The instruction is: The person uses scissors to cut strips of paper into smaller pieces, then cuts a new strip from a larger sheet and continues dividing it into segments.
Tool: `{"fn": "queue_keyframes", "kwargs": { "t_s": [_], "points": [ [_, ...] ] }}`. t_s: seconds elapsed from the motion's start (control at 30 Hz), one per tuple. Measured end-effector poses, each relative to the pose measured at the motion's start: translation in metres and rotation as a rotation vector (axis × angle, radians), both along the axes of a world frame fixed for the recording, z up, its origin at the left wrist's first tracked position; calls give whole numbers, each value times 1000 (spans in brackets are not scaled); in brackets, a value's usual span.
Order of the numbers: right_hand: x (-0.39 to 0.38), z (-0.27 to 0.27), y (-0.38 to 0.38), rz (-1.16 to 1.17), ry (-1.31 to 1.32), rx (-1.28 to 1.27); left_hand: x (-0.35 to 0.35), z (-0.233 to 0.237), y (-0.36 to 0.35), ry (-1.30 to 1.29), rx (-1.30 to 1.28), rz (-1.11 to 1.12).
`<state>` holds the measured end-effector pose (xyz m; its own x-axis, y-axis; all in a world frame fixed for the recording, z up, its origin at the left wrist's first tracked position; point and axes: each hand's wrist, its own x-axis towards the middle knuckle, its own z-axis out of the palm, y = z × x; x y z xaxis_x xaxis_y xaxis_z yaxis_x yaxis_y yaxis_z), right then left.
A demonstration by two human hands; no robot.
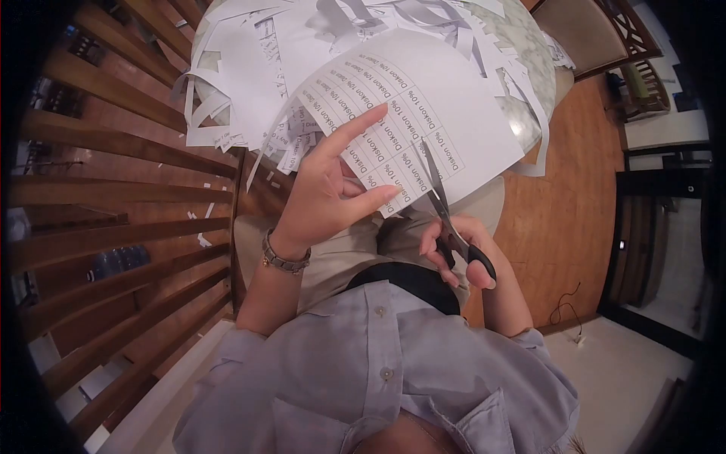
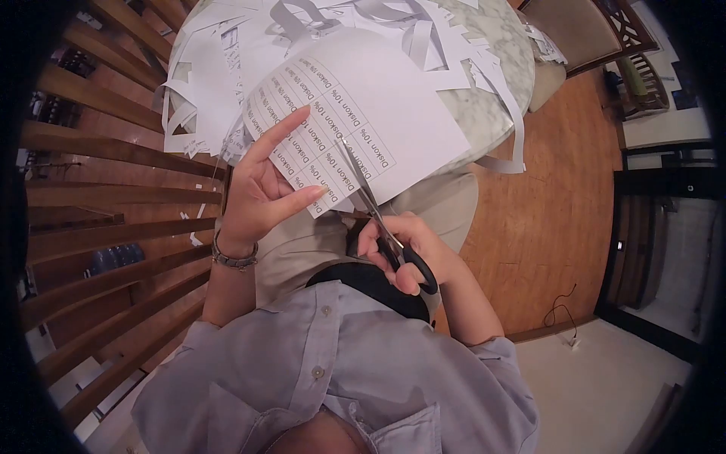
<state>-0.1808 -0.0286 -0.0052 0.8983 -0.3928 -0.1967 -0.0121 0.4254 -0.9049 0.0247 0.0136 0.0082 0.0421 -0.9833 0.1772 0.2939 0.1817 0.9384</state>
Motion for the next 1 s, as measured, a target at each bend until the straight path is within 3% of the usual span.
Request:
{"fn": "queue_keyframes", "kwargs": {
  "t_s": [1.0],
  "points": [
    [-6,-9,0,2,-24,-125,3,-4,1,-20,10,-37]
  ]
}}
